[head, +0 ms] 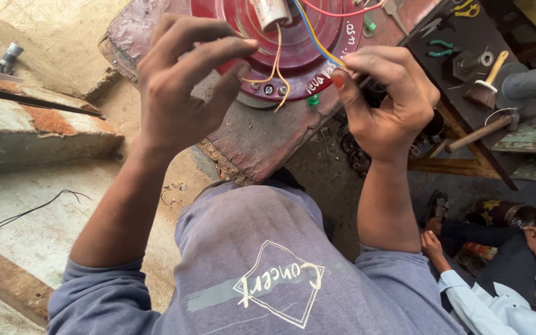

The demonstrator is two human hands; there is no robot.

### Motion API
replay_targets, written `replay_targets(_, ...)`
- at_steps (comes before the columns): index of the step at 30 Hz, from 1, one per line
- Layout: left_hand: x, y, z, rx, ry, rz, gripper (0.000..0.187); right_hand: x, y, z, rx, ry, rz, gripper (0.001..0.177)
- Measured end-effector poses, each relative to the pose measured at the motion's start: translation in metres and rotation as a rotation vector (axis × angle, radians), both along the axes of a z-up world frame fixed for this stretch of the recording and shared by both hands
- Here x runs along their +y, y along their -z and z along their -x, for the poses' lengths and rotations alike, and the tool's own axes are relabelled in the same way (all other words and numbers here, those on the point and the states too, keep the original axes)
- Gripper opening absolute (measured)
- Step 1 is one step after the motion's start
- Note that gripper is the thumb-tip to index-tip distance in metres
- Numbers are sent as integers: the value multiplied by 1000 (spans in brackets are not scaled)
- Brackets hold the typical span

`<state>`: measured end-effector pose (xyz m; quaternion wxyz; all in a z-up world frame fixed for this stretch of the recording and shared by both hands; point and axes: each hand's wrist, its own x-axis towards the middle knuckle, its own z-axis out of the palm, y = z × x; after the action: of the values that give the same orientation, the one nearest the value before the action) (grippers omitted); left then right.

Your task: The person repairs a red circular electrical component by stripping wires, twisting them together, and securing connections with a screwdriver. They also use a hammer to tap a wall-mounted fixture and wrap connections with electrical tape.

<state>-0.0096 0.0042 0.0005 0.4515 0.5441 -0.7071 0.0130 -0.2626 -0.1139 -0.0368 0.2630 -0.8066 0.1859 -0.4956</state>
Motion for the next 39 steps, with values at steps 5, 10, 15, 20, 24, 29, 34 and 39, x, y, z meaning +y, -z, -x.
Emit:
replay_targets(5,-23,-22,2,-50,138,66,28,-4,2,-8,-63,0,0,20)
replay_targets(10,-69,-28,15,-331,357,120,15,-8,5,-15,-201,-90,-185,21)
replay_targets(15,-79,-28,18,-387,377,88,11,-14,6,-13,-242,-124,-160,22)
replay_targets(20,-70,-33,18,-359,313,56,13,-15,10,-9,-131,11,-114,21)
replay_targets(24,-71,-38,17,-333,353,-5,15,-11,11,-8,-141,18,-188,20)
replay_targets(29,-74,-36,23,-382,378,6,16,0,5,-4,-201,-133,-312,23)
replay_targets(34,-75,-35,19,-294,425,-60,13,1,2,-1,-221,-137,-410,21)
replay_targets(39,-68,-35,10,-225,457,-73,15,-12,8,6,-224,-248,-361,21)
